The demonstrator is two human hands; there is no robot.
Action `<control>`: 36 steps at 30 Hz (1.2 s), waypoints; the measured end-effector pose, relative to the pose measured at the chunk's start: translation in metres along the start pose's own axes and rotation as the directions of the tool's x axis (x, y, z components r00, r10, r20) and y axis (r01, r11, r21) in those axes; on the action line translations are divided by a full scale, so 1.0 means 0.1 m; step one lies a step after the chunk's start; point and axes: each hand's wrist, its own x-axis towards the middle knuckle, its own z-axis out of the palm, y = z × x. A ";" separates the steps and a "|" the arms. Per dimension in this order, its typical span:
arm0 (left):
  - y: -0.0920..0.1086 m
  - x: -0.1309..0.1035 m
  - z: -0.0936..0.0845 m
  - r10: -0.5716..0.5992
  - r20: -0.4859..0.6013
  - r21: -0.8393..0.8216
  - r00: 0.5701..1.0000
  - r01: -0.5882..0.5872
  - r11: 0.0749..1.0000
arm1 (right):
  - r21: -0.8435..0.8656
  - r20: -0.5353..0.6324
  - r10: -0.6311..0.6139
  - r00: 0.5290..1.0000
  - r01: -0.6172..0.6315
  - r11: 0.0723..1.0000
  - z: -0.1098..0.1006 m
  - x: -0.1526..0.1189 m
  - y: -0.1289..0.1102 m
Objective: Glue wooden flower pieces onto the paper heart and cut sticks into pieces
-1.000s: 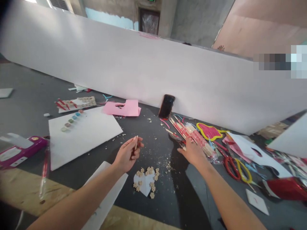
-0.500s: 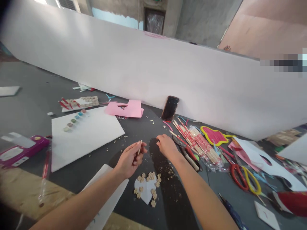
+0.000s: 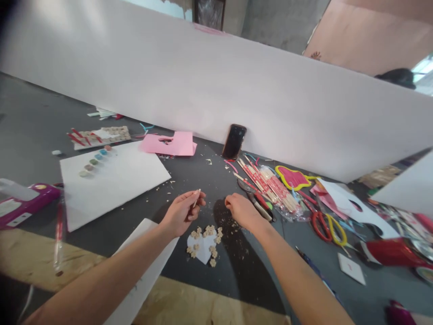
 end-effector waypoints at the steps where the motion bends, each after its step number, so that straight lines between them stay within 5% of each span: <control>1: 0.00 0.00 0.00 -0.001 0.001 0.006 1.000 0.001 1.000 | 0.011 0.010 0.000 1.000 0.000 1.000 0.01 -0.08 0.01; 10: -0.01 0.00 -0.03 0.016 0.016 0.048 1.000 -0.017 0.999 | 0.145 0.020 0.003 1.000 -0.005 0.989 0.00 -0.54 0.04; 19: -0.04 -0.01 -0.04 0.017 0.039 0.074 0.999 -0.020 0.997 | 0.201 -0.057 0.307 0.950 -0.290 0.936 0.11 -0.77 -0.05; 27: -0.04 -0.04 -0.03 0.016 0.039 0.100 0.999 -0.020 0.995 | 0.244 -0.124 0.337 0.933 -0.300 0.922 0.19 -0.80 -0.26; 32: -0.05 -0.05 -0.04 0.008 0.050 0.111 0.999 -0.013 0.994 | 0.264 -0.180 0.385 0.905 -0.333 0.905 0.15 -1.27 -0.34; 36: -0.04 -0.06 -0.04 -0.003 0.049 0.125 0.999 -0.004 0.992 | 0.269 -0.255 0.547 0.797 -0.485 0.832 0.12 -1.89 -0.15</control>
